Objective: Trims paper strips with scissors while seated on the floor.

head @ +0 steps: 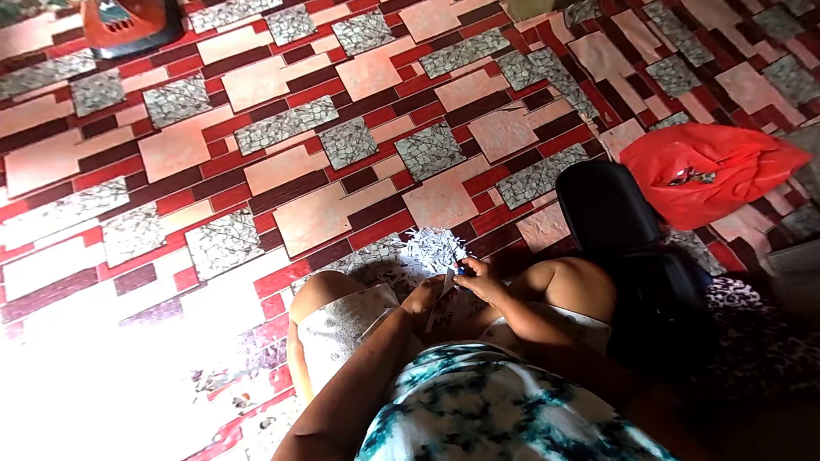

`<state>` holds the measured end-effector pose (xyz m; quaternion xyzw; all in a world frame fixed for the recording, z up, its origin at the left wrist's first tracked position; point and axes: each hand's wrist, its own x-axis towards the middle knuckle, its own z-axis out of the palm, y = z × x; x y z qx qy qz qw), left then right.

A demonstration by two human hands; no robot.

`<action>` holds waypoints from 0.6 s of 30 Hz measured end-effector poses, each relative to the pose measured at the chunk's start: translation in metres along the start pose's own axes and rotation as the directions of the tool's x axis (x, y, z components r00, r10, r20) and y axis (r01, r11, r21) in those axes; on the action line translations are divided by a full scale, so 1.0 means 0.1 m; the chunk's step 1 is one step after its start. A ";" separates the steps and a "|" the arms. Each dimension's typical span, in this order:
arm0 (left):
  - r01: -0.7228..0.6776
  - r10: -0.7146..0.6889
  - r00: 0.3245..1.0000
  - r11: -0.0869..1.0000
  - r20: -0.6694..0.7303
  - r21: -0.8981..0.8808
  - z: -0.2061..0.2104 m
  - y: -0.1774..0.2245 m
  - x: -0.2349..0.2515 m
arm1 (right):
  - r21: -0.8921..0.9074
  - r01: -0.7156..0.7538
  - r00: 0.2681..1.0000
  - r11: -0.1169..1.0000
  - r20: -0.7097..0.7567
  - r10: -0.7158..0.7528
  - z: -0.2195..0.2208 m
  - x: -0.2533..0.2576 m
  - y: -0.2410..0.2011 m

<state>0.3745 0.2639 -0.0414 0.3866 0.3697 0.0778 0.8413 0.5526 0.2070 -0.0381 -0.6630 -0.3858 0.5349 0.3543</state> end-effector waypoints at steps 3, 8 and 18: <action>0.035 -0.035 0.999 0.999 -0.018 -0.011 0.01 0.02 -0.02 | 0.001 0.002 1.000 1.000 0.003 -0.002 0.00 0.00 -0.01; 0.031 -0.031 0.999 1.000 -0.007 -0.002 0.02 0.03 -0.04 | -0.033 0.004 1.000 0.999 -0.012 -0.004 -0.01 0.00 -0.01; -0.111 0.108 0.993 0.991 0.043 0.069 -0.04 -0.01 -0.02 | 0.002 0.007 0.999 1.000 -0.051 -0.007 -0.03 0.01 0.00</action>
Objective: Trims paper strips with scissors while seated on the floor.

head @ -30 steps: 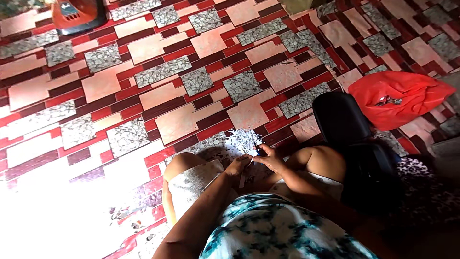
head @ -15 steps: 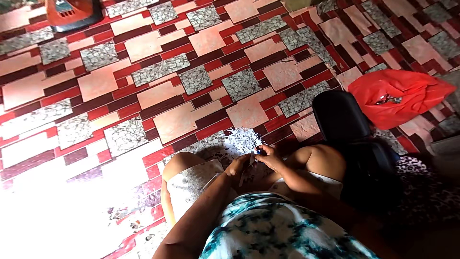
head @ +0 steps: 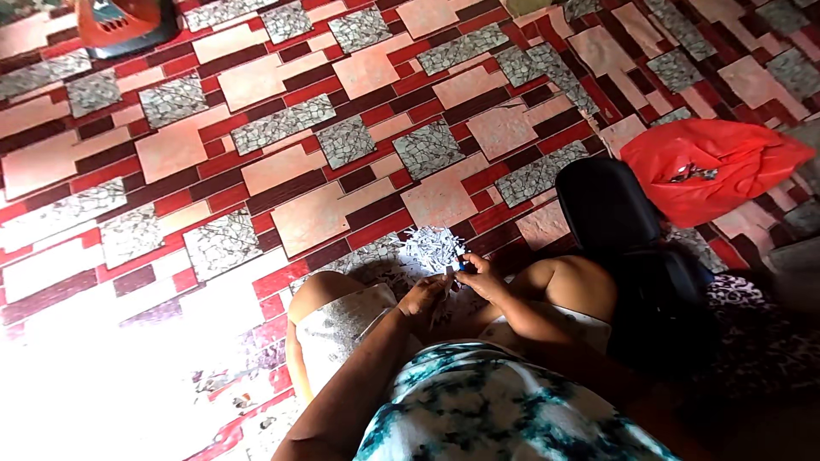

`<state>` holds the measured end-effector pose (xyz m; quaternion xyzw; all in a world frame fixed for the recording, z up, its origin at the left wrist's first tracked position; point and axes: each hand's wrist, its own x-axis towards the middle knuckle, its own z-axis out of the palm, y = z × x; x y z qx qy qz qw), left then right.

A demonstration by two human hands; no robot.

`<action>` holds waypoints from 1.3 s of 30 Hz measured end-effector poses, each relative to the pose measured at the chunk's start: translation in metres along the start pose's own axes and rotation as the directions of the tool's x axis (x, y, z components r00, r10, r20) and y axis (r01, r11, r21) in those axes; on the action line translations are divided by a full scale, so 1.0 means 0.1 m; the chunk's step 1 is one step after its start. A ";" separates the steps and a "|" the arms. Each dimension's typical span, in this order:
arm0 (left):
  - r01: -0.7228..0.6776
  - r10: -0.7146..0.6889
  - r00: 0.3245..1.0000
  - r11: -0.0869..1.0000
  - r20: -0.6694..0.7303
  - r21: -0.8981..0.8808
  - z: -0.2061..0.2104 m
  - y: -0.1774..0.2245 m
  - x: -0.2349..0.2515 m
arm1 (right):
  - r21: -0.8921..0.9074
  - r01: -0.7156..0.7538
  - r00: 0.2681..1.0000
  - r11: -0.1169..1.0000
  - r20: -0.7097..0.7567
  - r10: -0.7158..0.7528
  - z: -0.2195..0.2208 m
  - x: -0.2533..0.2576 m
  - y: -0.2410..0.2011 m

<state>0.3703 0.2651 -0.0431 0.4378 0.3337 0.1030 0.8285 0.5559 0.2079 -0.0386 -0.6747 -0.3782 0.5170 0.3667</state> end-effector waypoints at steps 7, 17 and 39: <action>-0.017 0.017 1.000 0.998 -0.004 0.060 0.00 -0.04 0.03 | 0.034 0.056 0.997 0.998 -0.047 -0.054 0.01 0.00 0.01; -0.121 0.136 0.976 0.988 -0.172 0.097 -0.06 -0.07 0.08 | 0.103 0.031 0.999 0.994 -0.024 -0.029 -0.05 -0.03 -0.02; -0.251 0.273 0.945 0.958 -0.181 0.137 -0.24 0.15 -0.03 | 0.258 -0.118 0.991 0.959 0.090 0.098 -0.12 -0.42 -0.12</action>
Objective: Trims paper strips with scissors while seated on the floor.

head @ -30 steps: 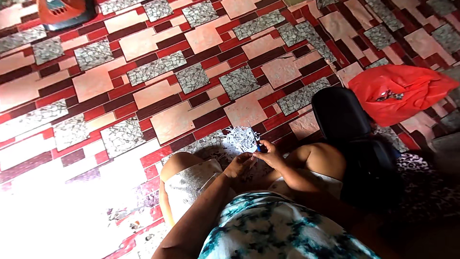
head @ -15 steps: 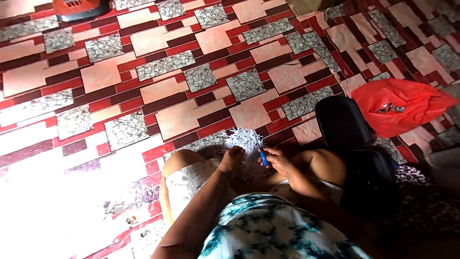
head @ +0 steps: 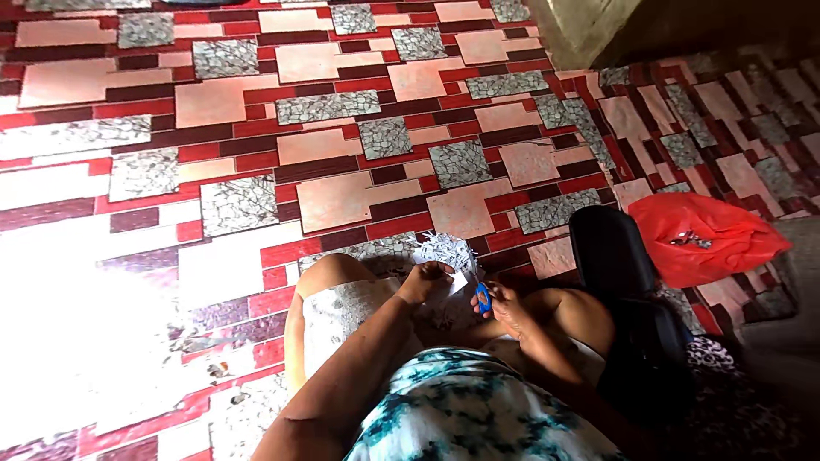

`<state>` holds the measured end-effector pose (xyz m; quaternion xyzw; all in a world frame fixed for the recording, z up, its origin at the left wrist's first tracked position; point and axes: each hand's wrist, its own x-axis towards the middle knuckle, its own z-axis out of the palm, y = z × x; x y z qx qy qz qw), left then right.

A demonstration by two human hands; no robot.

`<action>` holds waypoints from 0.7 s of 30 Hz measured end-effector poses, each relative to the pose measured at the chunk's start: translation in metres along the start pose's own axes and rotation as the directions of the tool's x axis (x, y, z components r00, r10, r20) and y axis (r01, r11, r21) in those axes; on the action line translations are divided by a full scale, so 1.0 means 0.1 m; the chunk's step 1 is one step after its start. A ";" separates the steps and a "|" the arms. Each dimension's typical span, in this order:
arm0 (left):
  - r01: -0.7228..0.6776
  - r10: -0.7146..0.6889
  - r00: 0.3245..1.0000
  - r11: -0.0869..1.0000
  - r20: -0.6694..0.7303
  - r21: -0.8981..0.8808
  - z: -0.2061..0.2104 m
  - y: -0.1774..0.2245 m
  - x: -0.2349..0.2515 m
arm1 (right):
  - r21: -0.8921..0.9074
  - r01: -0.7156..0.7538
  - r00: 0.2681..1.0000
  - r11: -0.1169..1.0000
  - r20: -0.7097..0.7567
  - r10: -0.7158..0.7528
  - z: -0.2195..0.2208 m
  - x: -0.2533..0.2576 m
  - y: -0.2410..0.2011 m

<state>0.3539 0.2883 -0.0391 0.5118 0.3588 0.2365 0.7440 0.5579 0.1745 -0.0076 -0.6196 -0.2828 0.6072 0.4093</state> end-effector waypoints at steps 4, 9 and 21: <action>0.004 -0.006 0.998 0.999 0.065 0.038 0.10 -0.03 0.00 | 0.058 -0.001 0.998 0.998 -0.061 0.005 0.02 -0.01 0.05; 0.126 -0.126 0.992 0.992 0.003 -0.024 0.12 -0.06 0.05 | 0.060 -0.036 0.994 0.998 -0.098 0.042 0.02 0.05 0.07; 0.088 -0.085 0.985 0.996 -0.148 0.014 -0.07 0.01 0.16 | -0.153 -0.032 0.986 0.988 0.159 0.056 0.02 0.08 0.07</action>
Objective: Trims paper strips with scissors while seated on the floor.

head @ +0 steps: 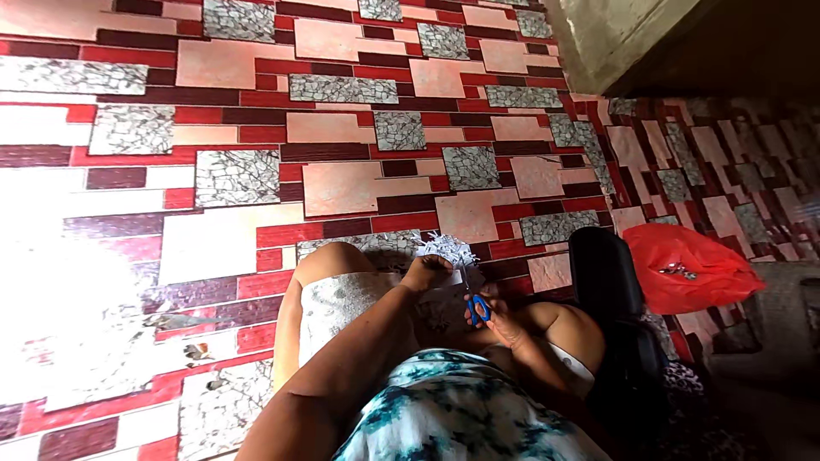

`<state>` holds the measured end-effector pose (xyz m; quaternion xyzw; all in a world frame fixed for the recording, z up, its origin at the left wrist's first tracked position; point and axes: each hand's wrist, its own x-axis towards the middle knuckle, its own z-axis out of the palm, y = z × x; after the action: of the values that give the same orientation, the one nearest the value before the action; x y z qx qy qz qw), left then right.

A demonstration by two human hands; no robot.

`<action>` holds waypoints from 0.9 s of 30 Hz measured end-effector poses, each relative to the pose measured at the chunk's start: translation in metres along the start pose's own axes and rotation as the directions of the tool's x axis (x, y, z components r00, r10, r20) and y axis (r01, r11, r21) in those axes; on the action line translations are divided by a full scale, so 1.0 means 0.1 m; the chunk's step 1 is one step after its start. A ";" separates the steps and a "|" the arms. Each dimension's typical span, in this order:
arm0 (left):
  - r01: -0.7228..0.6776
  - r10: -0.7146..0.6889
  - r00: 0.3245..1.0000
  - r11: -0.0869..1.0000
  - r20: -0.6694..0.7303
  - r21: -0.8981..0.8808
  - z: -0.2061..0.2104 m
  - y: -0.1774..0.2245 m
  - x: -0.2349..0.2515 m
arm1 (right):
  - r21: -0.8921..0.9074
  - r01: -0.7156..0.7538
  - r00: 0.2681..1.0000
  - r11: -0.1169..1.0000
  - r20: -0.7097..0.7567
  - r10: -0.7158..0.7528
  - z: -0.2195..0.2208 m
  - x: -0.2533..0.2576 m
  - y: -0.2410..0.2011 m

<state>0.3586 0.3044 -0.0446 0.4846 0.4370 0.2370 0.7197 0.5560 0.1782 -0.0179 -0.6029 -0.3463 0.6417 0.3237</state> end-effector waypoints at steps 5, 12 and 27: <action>0.049 -0.051 0.998 0.998 -0.044 -0.046 0.05 0.03 -0.01 | 0.021 0.003 1.000 1.000 -0.020 -0.003 0.00 0.03 0.02; 0.074 -0.066 0.994 0.992 -0.083 0.097 0.06 0.02 0.03 | 0.019 0.013 1.000 1.000 -0.025 -0.013 0.02 0.01 0.02; 0.085 -0.078 0.996 0.982 -0.047 0.169 0.04 -0.02 0.06 | 0.005 0.001 0.990 1.000 -0.141 0.000 0.06 0.02 0.02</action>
<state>0.3648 0.3065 -0.0488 0.5216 0.4894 0.1787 0.6756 0.5501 0.1785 -0.0199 -0.6459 -0.3210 0.5983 0.3492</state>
